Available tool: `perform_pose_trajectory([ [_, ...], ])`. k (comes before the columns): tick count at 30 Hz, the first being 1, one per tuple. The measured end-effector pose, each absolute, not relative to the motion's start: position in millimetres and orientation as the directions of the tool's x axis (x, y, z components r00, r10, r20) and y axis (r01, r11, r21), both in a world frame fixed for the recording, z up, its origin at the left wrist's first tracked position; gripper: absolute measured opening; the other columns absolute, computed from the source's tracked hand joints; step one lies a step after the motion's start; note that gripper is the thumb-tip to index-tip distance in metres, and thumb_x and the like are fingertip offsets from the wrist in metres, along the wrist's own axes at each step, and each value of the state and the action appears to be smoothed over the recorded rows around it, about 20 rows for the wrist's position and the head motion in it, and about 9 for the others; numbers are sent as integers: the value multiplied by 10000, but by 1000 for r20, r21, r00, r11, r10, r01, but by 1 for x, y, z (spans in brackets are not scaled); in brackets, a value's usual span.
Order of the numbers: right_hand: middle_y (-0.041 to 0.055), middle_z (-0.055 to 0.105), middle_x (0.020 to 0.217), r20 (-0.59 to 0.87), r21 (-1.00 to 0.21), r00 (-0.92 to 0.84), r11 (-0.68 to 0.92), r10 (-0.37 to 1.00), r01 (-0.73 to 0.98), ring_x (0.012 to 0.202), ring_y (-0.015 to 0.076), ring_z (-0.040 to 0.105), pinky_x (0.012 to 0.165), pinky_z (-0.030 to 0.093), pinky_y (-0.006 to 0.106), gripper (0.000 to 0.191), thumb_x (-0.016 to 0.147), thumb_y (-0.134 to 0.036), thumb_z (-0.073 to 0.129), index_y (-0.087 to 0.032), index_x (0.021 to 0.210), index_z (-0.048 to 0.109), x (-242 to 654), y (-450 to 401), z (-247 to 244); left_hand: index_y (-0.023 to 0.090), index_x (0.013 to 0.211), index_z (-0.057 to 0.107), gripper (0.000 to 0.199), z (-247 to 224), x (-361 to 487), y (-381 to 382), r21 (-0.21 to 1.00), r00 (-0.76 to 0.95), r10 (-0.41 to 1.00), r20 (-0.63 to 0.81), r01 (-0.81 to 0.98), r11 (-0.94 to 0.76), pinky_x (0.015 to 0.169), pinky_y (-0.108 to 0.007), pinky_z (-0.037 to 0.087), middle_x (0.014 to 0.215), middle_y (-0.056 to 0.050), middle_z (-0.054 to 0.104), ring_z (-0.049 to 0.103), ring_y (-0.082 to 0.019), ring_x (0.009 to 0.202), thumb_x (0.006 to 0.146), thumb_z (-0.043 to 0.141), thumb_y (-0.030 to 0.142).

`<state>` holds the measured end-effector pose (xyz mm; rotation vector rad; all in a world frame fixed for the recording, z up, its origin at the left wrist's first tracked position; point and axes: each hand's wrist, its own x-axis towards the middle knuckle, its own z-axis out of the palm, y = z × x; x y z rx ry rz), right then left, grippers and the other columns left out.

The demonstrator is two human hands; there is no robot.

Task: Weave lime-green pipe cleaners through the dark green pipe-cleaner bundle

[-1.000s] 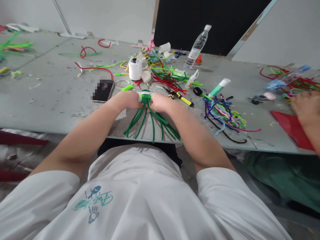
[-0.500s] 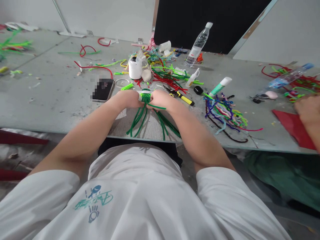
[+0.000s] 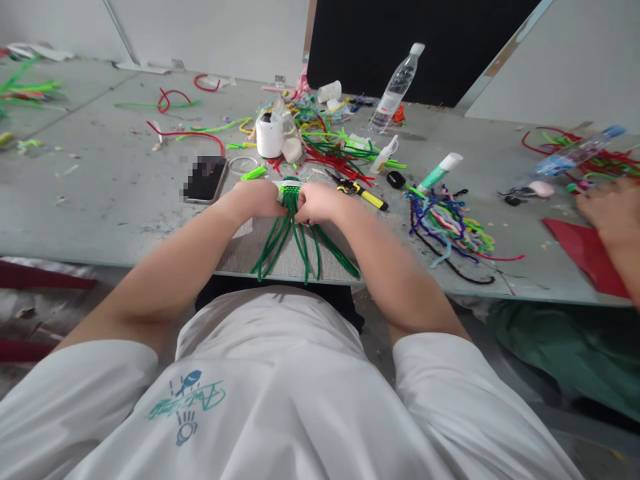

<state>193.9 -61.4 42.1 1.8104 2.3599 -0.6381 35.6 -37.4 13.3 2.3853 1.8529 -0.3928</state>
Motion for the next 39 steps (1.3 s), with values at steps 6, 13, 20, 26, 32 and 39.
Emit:
perform_pose_trajectory([
  [6, 134, 818, 791, -291, -162, -294, 256, 911, 953, 882, 316, 828, 874, 643, 384, 147, 798, -47, 797, -150, 883, 858, 190, -62, 43, 228, 1328, 862, 639, 14, 35, -38, -74, 227, 942, -248, 965, -252, 943, -363, 576, 1227, -142, 873, 788, -390, 1233, 893, 626, 633],
  [13, 117, 798, 764, -288, -186, -294, 248, 911, 951, 896, 301, 811, 825, 619, 338, 129, 792, -83, 820, -156, 890, 861, 192, -59, 42, 240, 1332, 864, 666, 13, 34, -38, -71, 224, 941, -254, 966, -249, 998, -358, 580, 1256, -130, 871, 783, -381, 1261, 896, 607, 674],
  [20, 105, 812, 843, -245, -207, -263, 215, 933, 955, 885, 287, 794, 748, 565, 313, 230, 843, -200, 814, -168, 1065, 866, 196, -55, 43, 206, 1394, 836, 677, 17, 37, -44, -87, 214, 943, -255, 966, -243, 985, -372, 587, 1228, -158, 864, 787, -394, 1243, 934, 574, 629],
  [26, 65, 725, 758, -289, -247, -245, 175, 925, 953, 692, 224, 671, 655, 502, 329, 113, 896, -263, 756, -181, 899, 834, 201, -48, 45, 217, 1384, 837, 667, 20, 40, -47, -100, 199, 945, -260, 968, -231, 981, -356, 589, 1212, -153, 869, 784, -390, 1260, 944, 577, 645],
  [32, -5, 562, 618, -307, -407, -268, 129, 913, 904, 563, 156, 529, 576, 438, 286, 211, 940, -277, 688, -200, 748, 729, 206, -43, 44, 139, 1386, 837, 712, 22, 44, -51, -106, 193, 943, -272, 968, -228, 980, -394, 603, 1280, -214, 856, 792, -432, 1255, 966, 546, 636],
  [39, -20, 596, 621, -354, -558, -260, 20, 898, 829, 559, 120, 543, 589, 479, 235, 230, 931, -182, 766, -190, 717, 681, 206, -46, 43, 175, 1413, 832, 717, 21, 46, -53, -114, 184, 950, -252, 969, -218, 1028, -400, 608, 1303, -188, 860, 784, -415, 1271, 983, 528, 661],
])
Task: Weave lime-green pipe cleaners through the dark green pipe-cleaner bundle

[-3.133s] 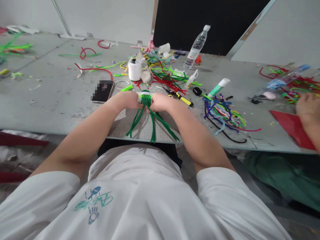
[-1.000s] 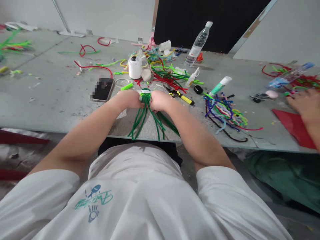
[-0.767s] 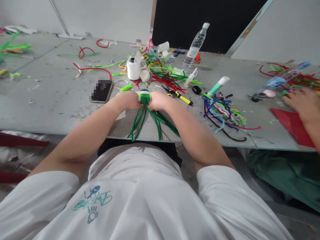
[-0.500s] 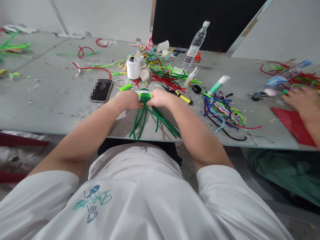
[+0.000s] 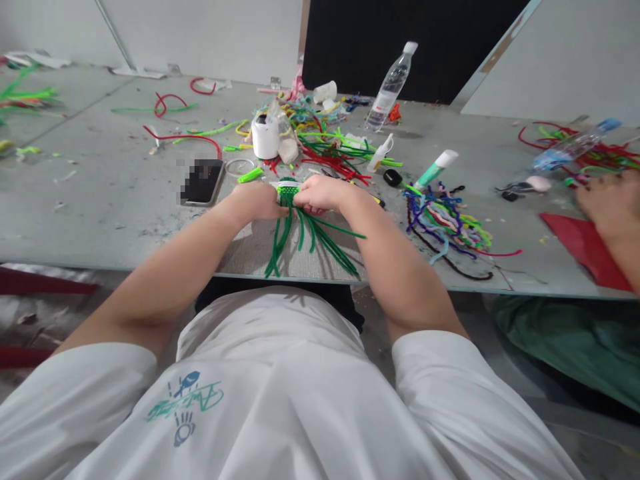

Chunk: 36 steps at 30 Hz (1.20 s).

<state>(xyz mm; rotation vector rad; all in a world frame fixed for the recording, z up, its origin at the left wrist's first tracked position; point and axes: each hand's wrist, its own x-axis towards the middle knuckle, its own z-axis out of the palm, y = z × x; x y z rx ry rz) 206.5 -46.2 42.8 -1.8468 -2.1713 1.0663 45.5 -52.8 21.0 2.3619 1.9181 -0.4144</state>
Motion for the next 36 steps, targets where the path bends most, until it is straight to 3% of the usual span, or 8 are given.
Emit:
perform_pose_trajectory([
  [5, -15, 667, 658, -369, -546, -261, 19, 892, 838, 638, 126, 635, 720, 561, 241, 307, 847, -210, 947, -181, 691, 684, 208, -45, 43, 186, 1412, 838, 705, 21, 45, -53, -118, 188, 951, -245, 968, -222, 1024, -395, 614, 1281, -176, 865, 786, -402, 1244, 985, 541, 662],
  [10, 18, 716, 700, -337, -501, -298, 98, 893, 860, 698, 165, 679, 767, 593, 284, 178, 840, -164, 881, -170, 724, 746, 208, -46, 42, 217, 1392, 844, 658, 20, 45, -53, -122, 188, 954, -234, 968, -221, 1025, -367, 611, 1273, -146, 872, 780, -385, 1272, 970, 581, 649],
  [15, 90, 782, 759, -326, -367, -322, 195, 889, 910, 678, 191, 684, 683, 581, 303, 132, 869, -173, 787, -164, 739, 803, 203, -50, 44, 208, 1390, 840, 647, 17, 45, -52, -115, 193, 955, -223, 968, -222, 1050, -380, 598, 1269, -158, 871, 774, -389, 1288, 989, 559, 630],
  [19, 75, 803, 777, -290, -343, -321, 215, 902, 914, 691, 179, 701, 634, 519, 263, 108, 891, -135, 758, -173, 817, 827, 198, -52, 42, 235, 1346, 857, 638, 17, 45, -52, -100, 194, 954, -228, 970, -221, 1030, -365, 597, 1284, -143, 873, 773, -385, 1296, 973, 567, 663],
  [22, 53, 817, 814, -255, -343, -311, 215, 915, 914, 705, 171, 711, 632, 494, 252, 85, 909, -144, 766, -189, 895, 836, 198, -51, 38, 202, 1351, 856, 676, 18, 46, -53, -89, 192, 953, -233, 972, -217, 1018, -371, 603, 1327, -171, 860, 783, -404, 1289, 947, 598, 679],
  [25, 54, 814, 835, -272, -369, -322, 211, 907, 905, 704, 164, 706, 633, 497, 251, 68, 888, -135, 786, -186, 849, 809, 199, -48, 35, 156, 1360, 852, 689, 19, 48, -55, -85, 194, 953, -233, 972, -219, 1021, -417, 611, 1323, -209, 854, 790, -440, 1269, 925, 628, 641],
  [32, 47, 794, 802, -209, -374, -244, 153, 947, 915, 676, 175, 685, 639, 494, 268, 96, 832, -127, 803, -203, 826, 745, 198, -41, 27, 209, 1343, 859, 627, 19, 48, -56, -88, 192, 955, -227, 972, -217, 1028, -416, 612, 1276, -168, 871, 791, -423, 1264, 930, 616, 613],
  [36, 13, 742, 713, -212, -460, -232, 113, 949, 881, 658, 176, 696, 614, 492, 245, 133, 847, -92, 754, -219, 849, 715, 197, -37, 23, 217, 1365, 848, 645, 21, 49, -57, -98, 187, 953, -239, 972, -215, 1031, -384, 605, 1289, -163, 865, 783, -404, 1287, 951, 594, 642],
])
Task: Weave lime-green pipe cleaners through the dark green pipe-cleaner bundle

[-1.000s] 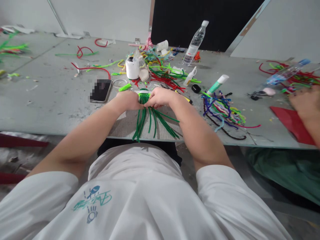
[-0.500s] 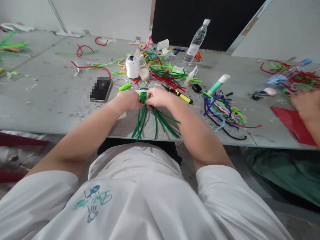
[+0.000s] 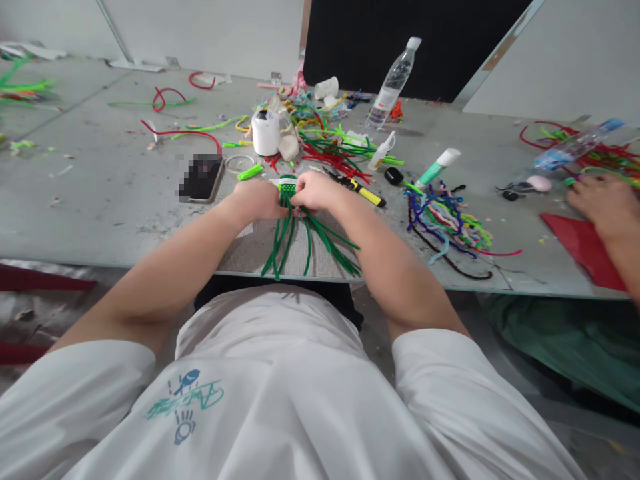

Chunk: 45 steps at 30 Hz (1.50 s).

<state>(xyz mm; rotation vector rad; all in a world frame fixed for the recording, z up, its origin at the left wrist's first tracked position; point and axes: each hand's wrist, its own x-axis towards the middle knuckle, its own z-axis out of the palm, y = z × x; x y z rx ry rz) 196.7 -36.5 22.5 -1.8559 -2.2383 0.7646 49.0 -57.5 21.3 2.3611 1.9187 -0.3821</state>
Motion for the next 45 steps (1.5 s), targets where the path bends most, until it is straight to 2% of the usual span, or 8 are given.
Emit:
perform_pose_trajectory([
  [4, 7, 707, 676, -245, -517, -214, 59, 946, 854, 666, 187, 726, 616, 519, 240, 174, 857, -60, 724, -227, 832, 679, 197, -38, 23, 219, 1351, 855, 621, 23, 51, -60, -99, 189, 952, -242, 971, -218, 1037, -390, 607, 1286, -167, 866, 787, -408, 1279, 953, 606, 625],
  [12, 38, 786, 831, -308, -519, -240, 49, 921, 853, 732, 207, 748, 722, 630, 312, 166, 834, -82, 787, -232, 866, 724, 200, -44, 34, 248, 1303, 874, 621, 21, 52, -61, -102, 198, 949, -245, 968, -228, 1014, -402, 614, 1270, -154, 874, 789, -408, 1258, 949, 599, 678],
  [18, -17, 718, 718, -320, -582, -336, 96, 886, 807, 709, 150, 720, 699, 574, 225, 264, 868, -51, 823, -219, 777, 641, 211, -44, 43, 233, 1297, 879, 617, 23, 51, -62, -90, 200, 949, -242, 970, -227, 991, -394, 618, 1264, -158, 880, 795, -406, 1253, 979, 554, 650],
  [23, -33, 736, 725, -275, -648, -355, 101, 894, 755, 712, 143, 727, 719, 580, 217, 233, 878, -38, 839, -216, 882, 688, 215, -42, 43, 224, 1341, 862, 652, 25, 50, -62, -81, 206, 945, -256, 969, -233, 1020, -385, 605, 1329, -151, 868, 787, -402, 1291, 995, 541, 673],
  [30, 2, 806, 822, -258, -639, -350, 113, 901, 761, 766, 156, 762, 724, 596, 224, 197, 905, -18, 760, -207, 961, 757, 220, -38, 44, 255, 1354, 857, 656, 26, 52, -63, -81, 192, 946, -260, 972, -219, 1047, -379, 596, 1349, -125, 865, 771, -390, 1334, 1022, 512, 704],
  [33, 27, 838, 887, -228, -583, -310, 126, 923, 803, 757, 153, 759, 721, 591, 230, 200, 886, -14, 770, -198, 963, 777, 222, -37, 44, 226, 1368, 852, 684, 26, 52, -64, -83, 192, 945, -263, 972, -221, 1059, -412, 599, 1373, -160, 851, 769, -416, 1328, 1022, 510, 708],
  [38, 41, 808, 809, -259, -356, -283, 181, 923, 917, 744, 173, 754, 728, 588, 249, 131, 892, -71, 790, -195, 852, 791, 220, -35, 40, 201, 1405, 834, 740, 24, 53, -65, -94, 191, 947, -259, 971, -222, 1071, -451, 603, 1381, -200, 838, 763, -449, 1326, 1005, 508, 732],
  [45, 20, 755, 725, -291, -359, -295, 182, 910, 916, 652, 165, 690, 657, 561, 252, 94, 877, -114, 813, -207, 871, 800, 214, -40, 38, 200, 1418, 827, 718, 21, 55, -65, -93, 196, 947, -254, 970, -225, 1105, -489, 598, 1427, -214, 818, 748, -463, 1355, 1003, 530, 705],
])
